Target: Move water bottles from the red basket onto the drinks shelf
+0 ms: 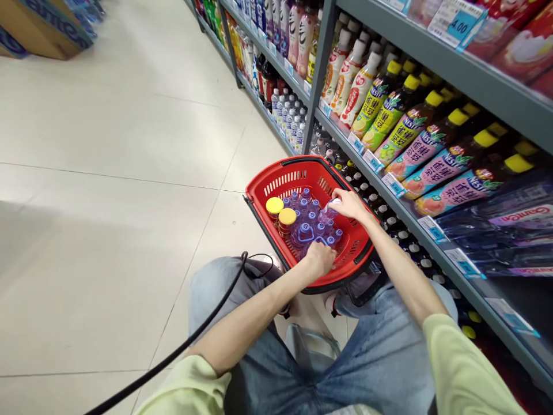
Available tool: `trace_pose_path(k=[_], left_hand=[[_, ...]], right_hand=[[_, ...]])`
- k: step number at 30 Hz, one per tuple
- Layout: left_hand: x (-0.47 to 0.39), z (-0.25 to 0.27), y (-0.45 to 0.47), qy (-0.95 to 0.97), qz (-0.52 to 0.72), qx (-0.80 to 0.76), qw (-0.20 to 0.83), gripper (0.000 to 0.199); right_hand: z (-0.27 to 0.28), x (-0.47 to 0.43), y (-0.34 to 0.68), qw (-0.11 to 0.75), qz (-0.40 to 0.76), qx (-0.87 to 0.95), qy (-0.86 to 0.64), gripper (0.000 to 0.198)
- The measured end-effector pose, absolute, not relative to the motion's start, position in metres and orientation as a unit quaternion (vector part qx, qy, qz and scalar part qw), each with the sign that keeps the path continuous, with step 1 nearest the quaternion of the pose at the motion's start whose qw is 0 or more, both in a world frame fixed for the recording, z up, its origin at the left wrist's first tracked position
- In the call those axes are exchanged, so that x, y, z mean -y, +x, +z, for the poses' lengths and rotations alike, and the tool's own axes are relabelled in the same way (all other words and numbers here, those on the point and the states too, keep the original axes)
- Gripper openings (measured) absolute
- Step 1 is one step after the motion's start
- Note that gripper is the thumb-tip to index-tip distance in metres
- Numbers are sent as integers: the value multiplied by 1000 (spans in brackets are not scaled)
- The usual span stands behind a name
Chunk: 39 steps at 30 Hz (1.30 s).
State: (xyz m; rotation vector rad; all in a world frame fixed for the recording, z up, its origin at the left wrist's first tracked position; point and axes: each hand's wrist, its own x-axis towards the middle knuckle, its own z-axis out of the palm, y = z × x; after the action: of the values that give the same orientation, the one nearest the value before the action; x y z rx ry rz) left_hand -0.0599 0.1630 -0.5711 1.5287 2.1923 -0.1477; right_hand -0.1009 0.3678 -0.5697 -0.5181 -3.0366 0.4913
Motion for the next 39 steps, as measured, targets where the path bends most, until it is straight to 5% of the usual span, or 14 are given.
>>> trace_pose_path(k=[6,10,15,18,29,39], left_hand=[[-161,-552,-78,440,-25,-891,108,88],[-166,-554,-87,453,109,-878,106,112],[-172,-556,-69,528,418,-723,156,77],[-168,-556,-46,515,485,-686,167,67],[-152,-591,-8,482,489,-677,265,82],[-149,-598,-16,602,370,-708,7,85]], right_hand=[[-505,-365,-41,125,216,962,-114,16],[-476,-369,2,213,332,911,-119,13],[-467,-398,34,381,433,806,-133,13],[-479,-416,40,438,447,765,-155,15],[-488,-405,53,234,394,884,-96,20],[-489,-413,51,230,358,901,-80,19]])
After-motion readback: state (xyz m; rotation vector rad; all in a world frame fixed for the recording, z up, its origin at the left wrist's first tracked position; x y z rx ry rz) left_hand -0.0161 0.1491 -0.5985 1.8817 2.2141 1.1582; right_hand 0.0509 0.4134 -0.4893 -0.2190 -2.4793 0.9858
